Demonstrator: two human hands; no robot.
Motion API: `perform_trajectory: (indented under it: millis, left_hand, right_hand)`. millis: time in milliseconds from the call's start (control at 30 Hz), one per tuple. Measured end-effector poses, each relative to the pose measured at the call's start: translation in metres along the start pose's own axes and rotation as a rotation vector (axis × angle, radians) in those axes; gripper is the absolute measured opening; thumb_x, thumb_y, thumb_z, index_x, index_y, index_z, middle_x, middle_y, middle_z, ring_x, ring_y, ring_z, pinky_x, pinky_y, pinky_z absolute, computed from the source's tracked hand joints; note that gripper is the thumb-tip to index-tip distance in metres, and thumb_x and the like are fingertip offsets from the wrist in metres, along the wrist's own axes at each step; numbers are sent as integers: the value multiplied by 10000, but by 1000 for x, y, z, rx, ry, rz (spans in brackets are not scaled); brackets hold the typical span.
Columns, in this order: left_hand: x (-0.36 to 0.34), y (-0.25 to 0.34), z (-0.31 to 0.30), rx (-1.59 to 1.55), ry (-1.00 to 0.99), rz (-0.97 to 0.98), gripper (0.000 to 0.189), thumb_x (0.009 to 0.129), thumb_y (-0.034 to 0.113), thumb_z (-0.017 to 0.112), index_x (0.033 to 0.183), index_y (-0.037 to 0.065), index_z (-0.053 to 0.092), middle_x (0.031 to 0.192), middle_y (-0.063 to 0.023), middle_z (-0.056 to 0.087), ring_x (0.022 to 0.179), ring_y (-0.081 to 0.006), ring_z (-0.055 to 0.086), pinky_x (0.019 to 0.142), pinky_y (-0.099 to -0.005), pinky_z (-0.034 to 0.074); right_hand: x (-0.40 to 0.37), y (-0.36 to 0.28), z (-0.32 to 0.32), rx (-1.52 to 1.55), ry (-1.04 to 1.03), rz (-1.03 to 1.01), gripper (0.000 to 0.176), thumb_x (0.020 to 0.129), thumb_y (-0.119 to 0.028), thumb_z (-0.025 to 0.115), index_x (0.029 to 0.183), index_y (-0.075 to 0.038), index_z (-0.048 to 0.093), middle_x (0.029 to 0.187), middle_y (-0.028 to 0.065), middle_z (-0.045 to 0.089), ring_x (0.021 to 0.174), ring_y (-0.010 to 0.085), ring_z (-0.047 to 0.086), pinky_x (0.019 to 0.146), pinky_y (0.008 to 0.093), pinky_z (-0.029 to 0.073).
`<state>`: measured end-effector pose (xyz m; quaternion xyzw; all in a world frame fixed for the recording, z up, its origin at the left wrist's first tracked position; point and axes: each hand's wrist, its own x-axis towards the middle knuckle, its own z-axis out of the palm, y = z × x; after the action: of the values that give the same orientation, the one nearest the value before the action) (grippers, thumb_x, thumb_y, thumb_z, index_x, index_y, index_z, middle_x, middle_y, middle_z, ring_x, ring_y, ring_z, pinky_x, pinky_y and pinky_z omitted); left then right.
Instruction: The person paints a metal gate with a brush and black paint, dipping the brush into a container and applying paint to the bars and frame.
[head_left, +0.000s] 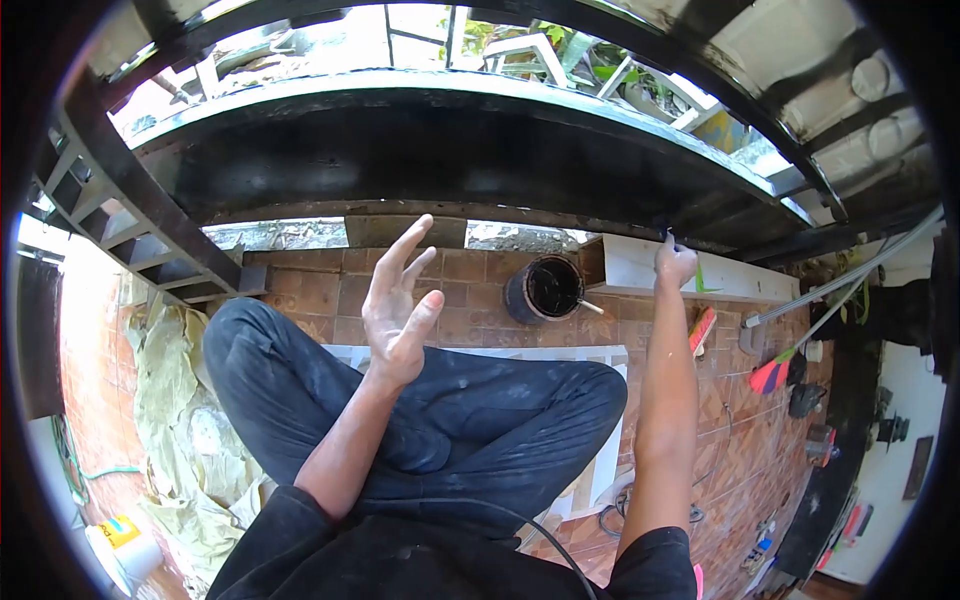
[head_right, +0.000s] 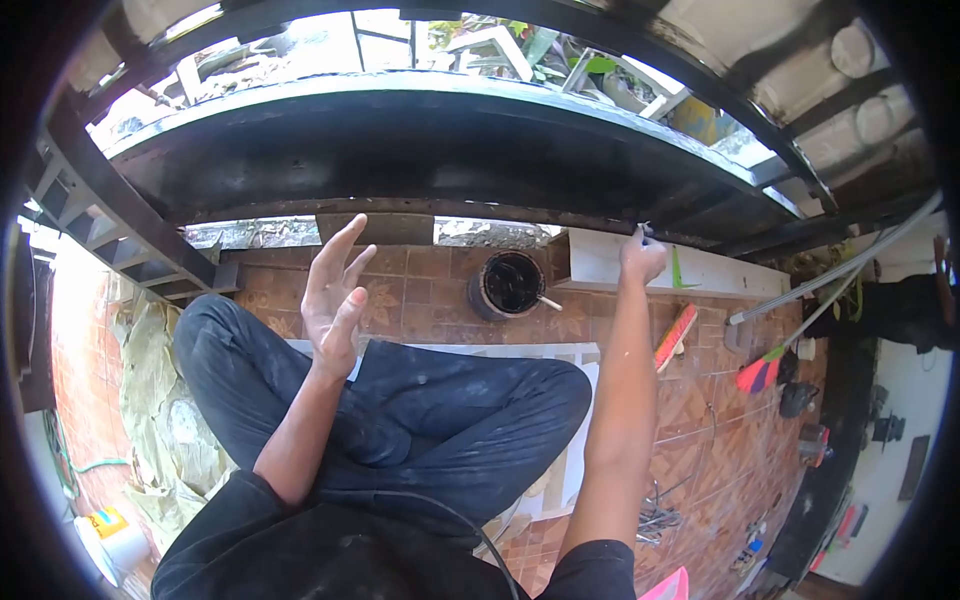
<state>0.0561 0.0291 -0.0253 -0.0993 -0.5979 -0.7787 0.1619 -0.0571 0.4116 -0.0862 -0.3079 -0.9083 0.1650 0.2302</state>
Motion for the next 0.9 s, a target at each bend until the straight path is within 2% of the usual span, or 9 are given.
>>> perform_trajectory:
  millis: [267,333,367,533,600,700,800,833,900]
  left_hand:
    - [0,-4,-5,82,58,-159,607,840,240,548,1350,6,317,1382,-205,344,1285,-317,340,1043,-433,299]
    - [5,-8,-5,-278,458,-585,722,851,273,542,1413,47,148,1440,-199,233,1280,-351,336,1045,-427,292]
    - [6,-22,-33,-691,360,-815,845,860,279,545,1434,146,-61,1467,-197,146,1271,-270,361,1061,-430,248]
    - [6,-43,-51,-684,418,-796,688,886,367,438,1397,-1,161,1337,-206,402,1260,-279,383,1053,-387,250]
    - [5,-42,-51,-699,447,-790,597,890,348,427,1338,-36,329,1303,-192,465,1200,-284,451,1056,-356,248]
    - [3,-65,-47,-510,435,-718,517,889,316,460,1275,-23,401,1181,-229,548,1025,-286,586,995,-343,339]
    - [7,-38,-38,-593,359,-739,461,891,304,484,1202,-35,463,1092,-215,598,902,-268,629,954,-325,376]
    - [7,-36,-35,-630,403,-745,323,889,281,512,1006,-16,568,848,-181,652,741,-239,642,869,-315,419]
    - [4,-45,-38,-529,391,-720,260,887,264,523,875,9,575,736,-154,630,699,-227,631,818,-311,428]
  right_hand:
    - [-146,-170,-25,610,-71,-174,247,859,-226,577,892,-1,670,719,174,643,633,266,624,637,352,469]
    - [-183,-212,-42,702,-330,-351,217,854,-206,590,868,0,657,707,187,629,630,277,629,610,355,467]
    - [-200,-223,-35,749,-381,-478,222,846,-212,606,894,-1,659,712,180,635,625,242,631,604,335,465]
    - [-201,-226,-31,662,-277,-536,210,847,-213,605,875,-10,652,708,193,625,637,319,629,591,369,468]
    - [-160,-183,-26,539,19,-497,241,859,-232,592,881,-1,659,750,185,644,686,309,632,625,368,467]
    - [-101,-89,-21,287,322,45,302,859,-264,562,877,15,676,786,188,658,691,317,625,658,392,469]
    - [-108,-71,-45,215,305,41,334,868,-284,542,900,20,677,781,189,659,701,310,629,654,389,467]
    - [-116,-72,-49,240,265,-26,339,867,-289,545,919,20,675,779,190,659,700,307,631,645,390,465]
    - [-133,-72,-54,311,225,-135,355,863,-303,570,966,24,666,747,151,664,653,254,612,623,368,458]
